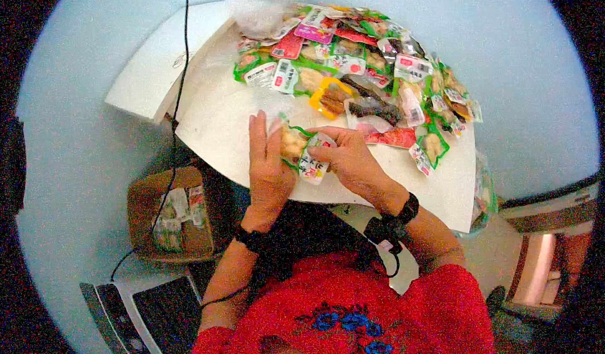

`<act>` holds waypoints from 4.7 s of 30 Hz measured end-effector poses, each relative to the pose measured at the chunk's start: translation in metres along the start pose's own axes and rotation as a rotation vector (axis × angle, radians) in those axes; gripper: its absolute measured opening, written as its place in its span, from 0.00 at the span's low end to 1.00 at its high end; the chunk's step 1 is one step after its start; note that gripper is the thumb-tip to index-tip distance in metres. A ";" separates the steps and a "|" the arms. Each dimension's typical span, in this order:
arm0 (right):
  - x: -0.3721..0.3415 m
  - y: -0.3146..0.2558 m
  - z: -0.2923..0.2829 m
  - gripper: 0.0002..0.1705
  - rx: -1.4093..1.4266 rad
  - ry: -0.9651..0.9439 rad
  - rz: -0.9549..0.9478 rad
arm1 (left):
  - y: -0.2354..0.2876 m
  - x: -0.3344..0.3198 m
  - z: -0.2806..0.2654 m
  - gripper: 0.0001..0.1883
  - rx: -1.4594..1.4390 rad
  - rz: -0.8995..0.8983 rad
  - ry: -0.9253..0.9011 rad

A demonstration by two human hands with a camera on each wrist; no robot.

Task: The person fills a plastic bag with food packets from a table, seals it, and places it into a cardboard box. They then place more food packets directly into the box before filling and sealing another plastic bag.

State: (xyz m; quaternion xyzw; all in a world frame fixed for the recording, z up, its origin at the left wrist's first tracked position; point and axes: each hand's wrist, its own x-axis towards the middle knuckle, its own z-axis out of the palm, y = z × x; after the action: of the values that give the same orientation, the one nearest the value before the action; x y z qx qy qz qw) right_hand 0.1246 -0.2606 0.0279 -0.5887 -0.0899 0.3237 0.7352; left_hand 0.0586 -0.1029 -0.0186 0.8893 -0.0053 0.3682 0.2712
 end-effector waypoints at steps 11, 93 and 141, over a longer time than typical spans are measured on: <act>0.055 0.025 0.031 0.16 0.186 -0.079 -0.091 | -0.009 -0.002 0.002 0.23 -0.097 0.053 0.049; -0.009 -0.058 -0.125 0.31 -1.591 0.821 -0.249 | -0.007 -0.006 -0.002 0.37 -0.097 0.031 0.051; 0.035 0.015 0.078 0.20 0.472 0.011 -0.136 | -0.008 -0.002 -0.002 0.22 -0.043 0.075 0.084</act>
State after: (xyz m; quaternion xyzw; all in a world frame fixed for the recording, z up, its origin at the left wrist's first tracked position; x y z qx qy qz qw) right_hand 0.1064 -0.1756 0.0278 -0.3950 -0.0476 0.2823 0.8729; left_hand 0.0575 -0.0956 -0.0226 0.8662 -0.0351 0.4150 0.2760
